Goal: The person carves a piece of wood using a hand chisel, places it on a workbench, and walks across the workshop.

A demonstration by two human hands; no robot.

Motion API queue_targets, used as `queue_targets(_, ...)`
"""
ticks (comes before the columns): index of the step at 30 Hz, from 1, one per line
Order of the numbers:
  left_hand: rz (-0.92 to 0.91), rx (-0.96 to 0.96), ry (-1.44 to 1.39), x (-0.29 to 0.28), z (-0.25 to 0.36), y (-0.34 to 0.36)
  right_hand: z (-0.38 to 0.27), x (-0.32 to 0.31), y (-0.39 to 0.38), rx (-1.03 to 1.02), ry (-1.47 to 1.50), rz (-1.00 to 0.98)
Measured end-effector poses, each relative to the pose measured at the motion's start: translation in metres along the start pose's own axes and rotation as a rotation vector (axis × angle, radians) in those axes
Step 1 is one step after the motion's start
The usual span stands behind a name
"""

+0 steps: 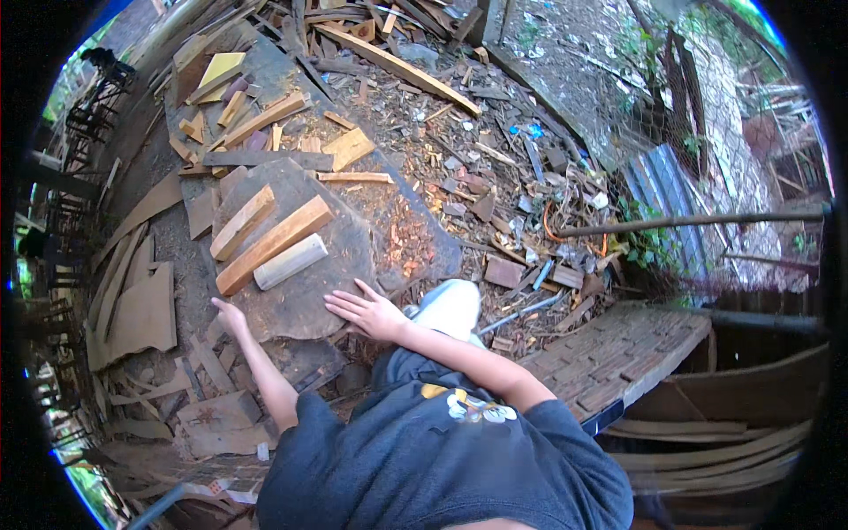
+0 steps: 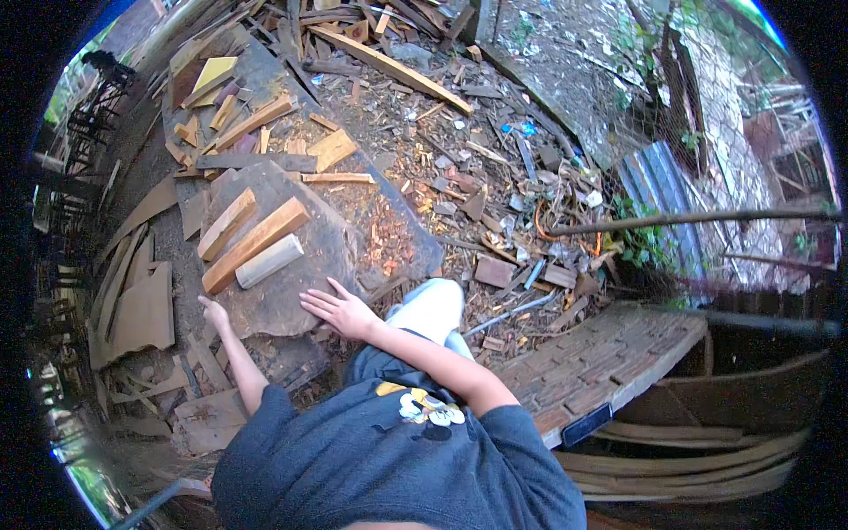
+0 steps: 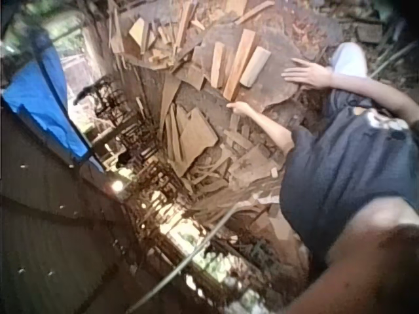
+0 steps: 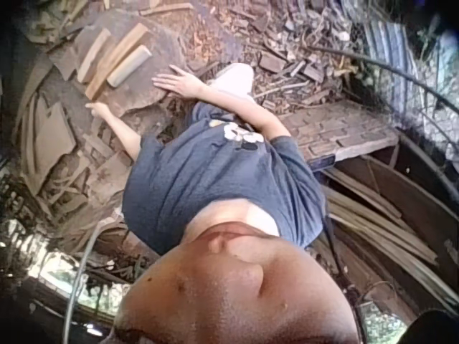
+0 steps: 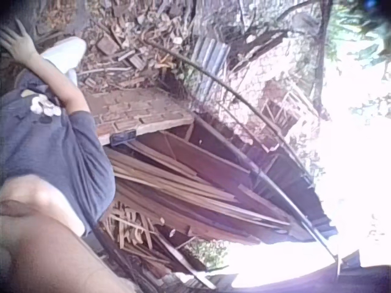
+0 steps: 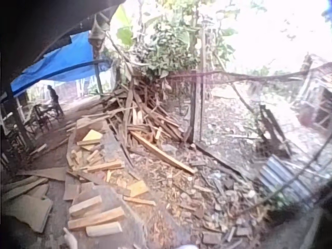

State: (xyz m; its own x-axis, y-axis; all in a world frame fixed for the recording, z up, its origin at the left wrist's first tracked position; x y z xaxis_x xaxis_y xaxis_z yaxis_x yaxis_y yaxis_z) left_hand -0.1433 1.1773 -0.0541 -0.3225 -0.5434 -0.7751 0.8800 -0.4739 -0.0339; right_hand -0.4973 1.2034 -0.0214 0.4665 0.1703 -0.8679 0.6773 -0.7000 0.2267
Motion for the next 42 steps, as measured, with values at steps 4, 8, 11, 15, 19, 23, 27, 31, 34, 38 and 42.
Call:
queue_targets(4,0.155,-0.167,0.141,-0.018,0.002,-0.003,0.070,-0.045,-0.021,0.154,0.108,-0.012)
queue_targets(8,0.274,-0.198,0.283,-0.033,0.001,-0.006,0.175,-0.088,-0.032,0.436,0.181,0.292)
queue_targets(11,0.290,-0.227,0.227,-0.027,0.012,-0.004,0.259,-0.115,-0.031,0.476,0.125,0.266)
queue_targets(15,0.373,-0.282,0.230,-0.047,0.018,-0.005,0.379,-0.140,0.000,0.428,0.053,0.155)
queue_targets(19,0.369,-0.389,0.282,-0.031,0.004,-0.024,0.519,-0.190,-0.002,0.608,-0.061,-0.120)
queue_targets(23,0.406,-0.441,0.286,-0.029,0.019,-0.039,0.651,-0.297,-0.068,1.027,-0.326,-0.051)
queue_targets(27,0.440,-0.499,0.302,-0.031,0.015,-0.063,0.694,-0.330,-0.172,1.344,-0.242,0.005)
queue_targets(31,0.524,-0.346,0.302,-0.025,0.065,-0.068,0.704,-0.279,-0.314,1.409,-0.365,-0.202)
queue_targets(34,0.779,-0.073,0.186,-0.015,0.143,-0.082,0.681,-0.261,-0.341,1.524,-0.018,0.241)
queue_targets(38,0.788,0.201,-0.367,0.027,0.214,-0.069,0.720,-0.175,-0.252,1.069,-0.455,-0.773)
queue_targets(42,0.540,0.239,0.600,0.095,0.363,-0.048,0.820,-0.166,-0.114,1.089,-0.300,-0.412)
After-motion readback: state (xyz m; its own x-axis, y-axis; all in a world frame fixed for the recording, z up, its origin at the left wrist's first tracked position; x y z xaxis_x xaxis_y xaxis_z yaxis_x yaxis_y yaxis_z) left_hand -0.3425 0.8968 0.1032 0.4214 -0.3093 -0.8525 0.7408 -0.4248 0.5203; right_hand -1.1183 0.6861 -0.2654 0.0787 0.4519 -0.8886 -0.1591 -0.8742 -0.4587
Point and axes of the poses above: each hand's wrist, its own y-axis towards the middle knuckle, its own x-axis out of the palm, z = x × y, the point moved 7 cm from there along y, towards the middle knuckle, and after that the axes turned 5 degrees about x, right-handed, at the moved point
